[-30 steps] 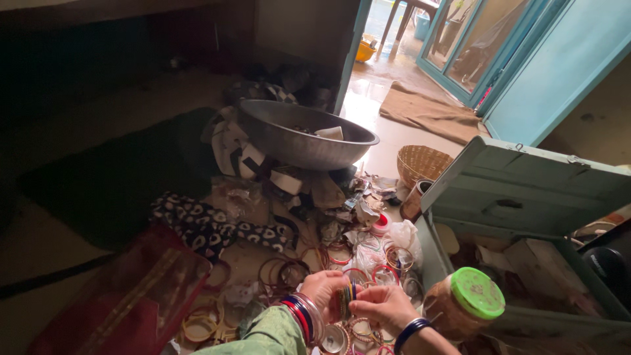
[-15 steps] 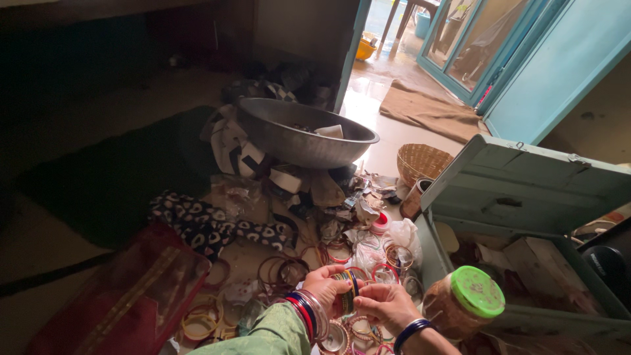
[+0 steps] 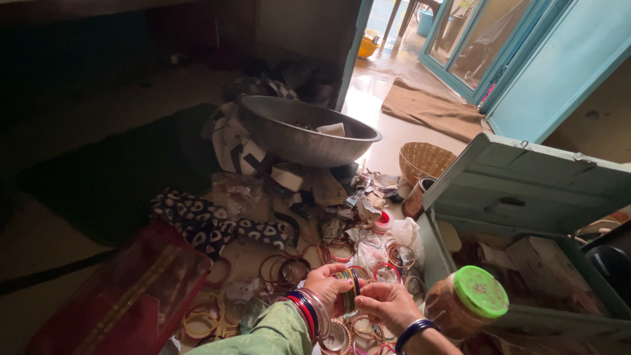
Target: The person sits on the floor and sorts through a large pile of colorful bangles, picking them up, inspecting them, and stacking them into small groups. They also handle a small container and a patterned cloth, placing items into a nearby metal box.
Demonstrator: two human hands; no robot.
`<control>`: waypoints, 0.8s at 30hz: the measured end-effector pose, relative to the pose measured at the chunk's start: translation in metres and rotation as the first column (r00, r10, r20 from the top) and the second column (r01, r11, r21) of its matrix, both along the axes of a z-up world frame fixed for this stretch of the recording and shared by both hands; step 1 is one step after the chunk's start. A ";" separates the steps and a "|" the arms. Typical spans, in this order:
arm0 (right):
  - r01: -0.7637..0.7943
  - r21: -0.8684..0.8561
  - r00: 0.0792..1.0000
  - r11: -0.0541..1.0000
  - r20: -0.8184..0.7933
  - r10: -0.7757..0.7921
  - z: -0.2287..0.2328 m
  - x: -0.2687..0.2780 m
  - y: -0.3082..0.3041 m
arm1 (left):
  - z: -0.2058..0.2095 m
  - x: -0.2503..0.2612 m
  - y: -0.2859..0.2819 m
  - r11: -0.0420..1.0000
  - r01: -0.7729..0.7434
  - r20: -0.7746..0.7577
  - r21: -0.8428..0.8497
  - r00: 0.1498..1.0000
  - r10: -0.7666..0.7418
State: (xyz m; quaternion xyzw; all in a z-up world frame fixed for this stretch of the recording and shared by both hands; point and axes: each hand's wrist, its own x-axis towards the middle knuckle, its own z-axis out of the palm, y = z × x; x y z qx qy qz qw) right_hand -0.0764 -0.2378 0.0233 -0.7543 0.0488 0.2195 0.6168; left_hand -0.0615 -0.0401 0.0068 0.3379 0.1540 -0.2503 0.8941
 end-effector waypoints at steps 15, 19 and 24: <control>0.005 -0.010 0.989 1.000 0.150 -0.003 -0.006 0.003 0.017 | 0.011 -0.003 0.020 0.950 -0.123 0.464 0.289 0.885 -0.027; 0.003 0.088 0.989 0.996 0.147 -0.016 -0.015 0.010 0.021 | 0.031 -0.007 0.024 0.914 -0.173 0.491 0.368 0.870 -0.033; 0.037 0.146 0.982 0.989 0.177 -0.063 -0.018 0.016 0.024 | 0.044 -0.010 0.025 0.894 -0.239 0.529 0.379 0.848 0.003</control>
